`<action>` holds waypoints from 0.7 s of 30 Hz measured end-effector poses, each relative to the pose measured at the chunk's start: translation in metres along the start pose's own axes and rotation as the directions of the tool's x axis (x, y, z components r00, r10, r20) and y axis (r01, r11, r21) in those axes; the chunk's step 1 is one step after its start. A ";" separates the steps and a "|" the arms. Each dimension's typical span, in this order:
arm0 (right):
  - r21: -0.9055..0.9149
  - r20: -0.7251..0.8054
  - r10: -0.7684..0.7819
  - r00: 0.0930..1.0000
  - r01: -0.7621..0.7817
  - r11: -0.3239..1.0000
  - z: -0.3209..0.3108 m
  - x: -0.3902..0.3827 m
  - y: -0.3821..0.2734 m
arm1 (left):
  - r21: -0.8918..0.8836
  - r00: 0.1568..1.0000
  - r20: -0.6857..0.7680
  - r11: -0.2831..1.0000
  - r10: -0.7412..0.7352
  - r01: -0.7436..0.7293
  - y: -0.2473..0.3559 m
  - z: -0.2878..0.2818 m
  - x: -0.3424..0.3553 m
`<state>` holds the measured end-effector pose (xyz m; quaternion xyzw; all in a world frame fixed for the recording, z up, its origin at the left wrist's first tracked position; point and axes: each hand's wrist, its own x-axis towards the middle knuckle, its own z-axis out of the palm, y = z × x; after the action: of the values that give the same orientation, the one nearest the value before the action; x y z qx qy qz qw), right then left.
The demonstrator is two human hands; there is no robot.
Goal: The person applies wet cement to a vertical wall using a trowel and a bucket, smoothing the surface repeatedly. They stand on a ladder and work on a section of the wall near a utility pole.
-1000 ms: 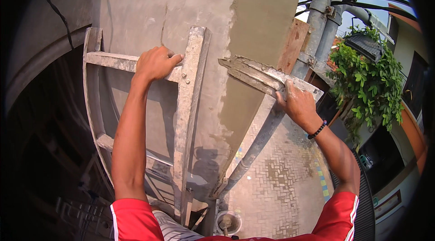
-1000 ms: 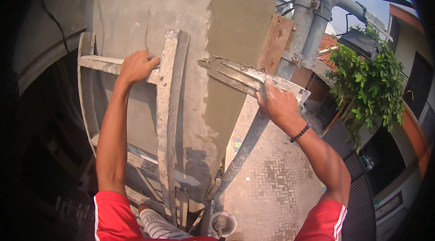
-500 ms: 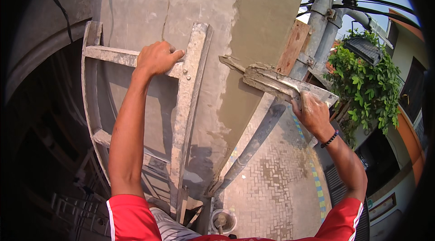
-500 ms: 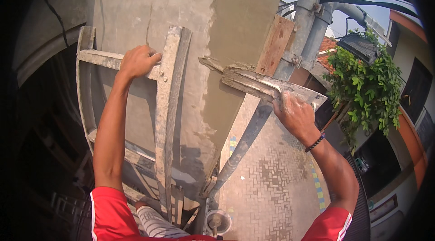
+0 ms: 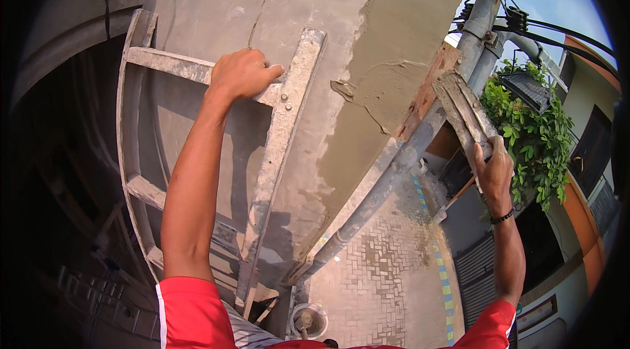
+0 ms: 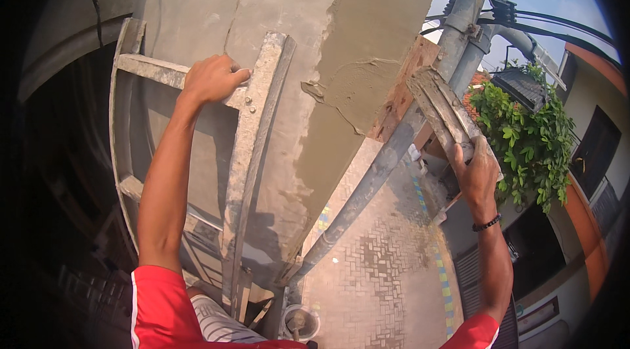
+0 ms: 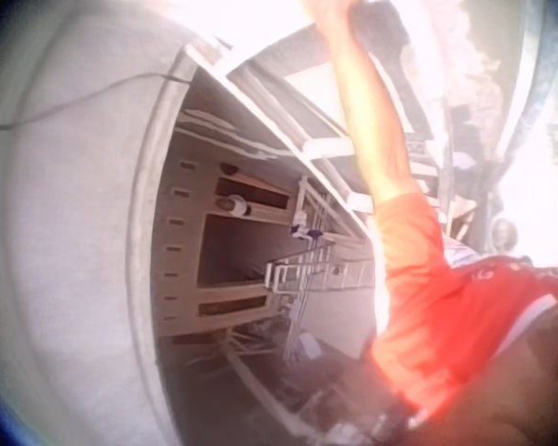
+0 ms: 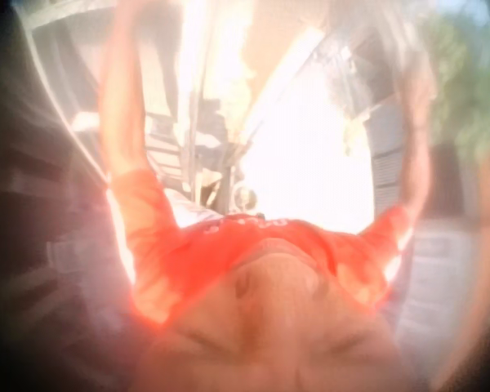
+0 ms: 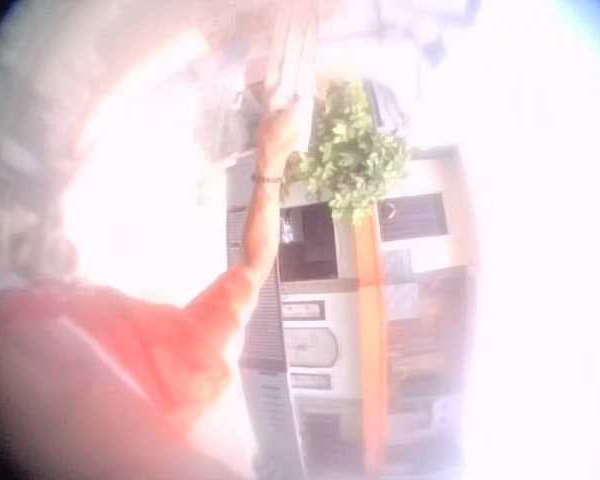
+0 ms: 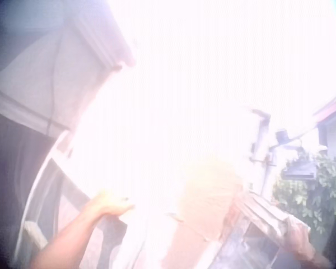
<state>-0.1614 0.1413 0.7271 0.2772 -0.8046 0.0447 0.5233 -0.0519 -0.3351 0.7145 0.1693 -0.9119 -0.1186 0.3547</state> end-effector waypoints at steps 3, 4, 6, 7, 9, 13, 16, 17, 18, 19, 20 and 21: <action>0.001 -0.004 -0.120 0.993 0.120 0.993 0.013 -0.025 -0.033 | 0.002 1.000 -0.005 1.000 -0.004 0.004 -0.002 0.005 0.002; 0.021 0.020 -0.175 0.984 0.174 0.984 0.021 -0.030 -0.051 | -0.005 1.000 0.012 1.000 -0.001 0.001 -0.003 0.005 0.003; -0.013 0.000 -0.351 0.936 0.351 0.936 0.040 -0.024 -0.084 | -0.011 0.999 0.037 1.000 0.000 0.000 -0.006 0.001 0.002; -0.022 0.006 -0.372 0.928 0.372 0.928 0.052 -0.022 -0.093 | -0.012 0.999 0.039 1.000 0.001 0.000 -0.005 0.000 0.001; -0.049 0.018 -0.419 0.908 0.419 0.907 0.074 -0.011 -0.104 | -0.025 0.999 0.036 1.000 0.003 -0.002 -0.004 -0.001 0.002; -0.116 0.081 -0.428 0.900 0.435 0.893 0.078 0.025 -0.115 | -0.019 0.999 0.006 0.999 0.035 -0.035 -0.002 -0.001 0.000; -0.169 0.136 -0.358 0.924 0.378 0.910 0.058 0.049 -0.118 | -0.030 0.998 -0.028 0.998 0.055 -0.056 -0.009 0.008 0.002; -0.163 0.165 -0.299 0.940 0.325 0.932 0.054 0.061 -0.120 | -0.022 0.999 -0.008 0.999 0.040 -0.040 -0.010 0.006 0.001; -0.179 0.136 -0.275 0.952 0.297 0.938 0.046 0.074 -0.118 | -0.023 0.999 0.008 0.999 0.033 -0.033 -0.009 0.004 0.002; -0.194 0.107 -0.252 0.962 0.268 0.944 0.039 0.089 -0.113 | -0.027 0.999 -0.011 0.999 0.030 -0.030 -0.009 0.003 0.001; -0.208 0.080 -0.226 0.971 0.239 0.949 0.035 0.104 -0.107 | -0.033 0.999 -0.027 0.999 0.028 -0.029 -0.010 0.004 0.001; -0.215 0.047 -0.233 0.971 0.238 0.947 0.030 0.117 -0.103 | -0.039 0.999 -0.040 0.999 0.028 -0.029 -0.009 0.004 0.000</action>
<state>-0.1696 -0.0032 0.7924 0.3124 -0.7712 -0.1100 0.5436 -0.0525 -0.3430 0.7079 0.1514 -0.9044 -0.1282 0.3777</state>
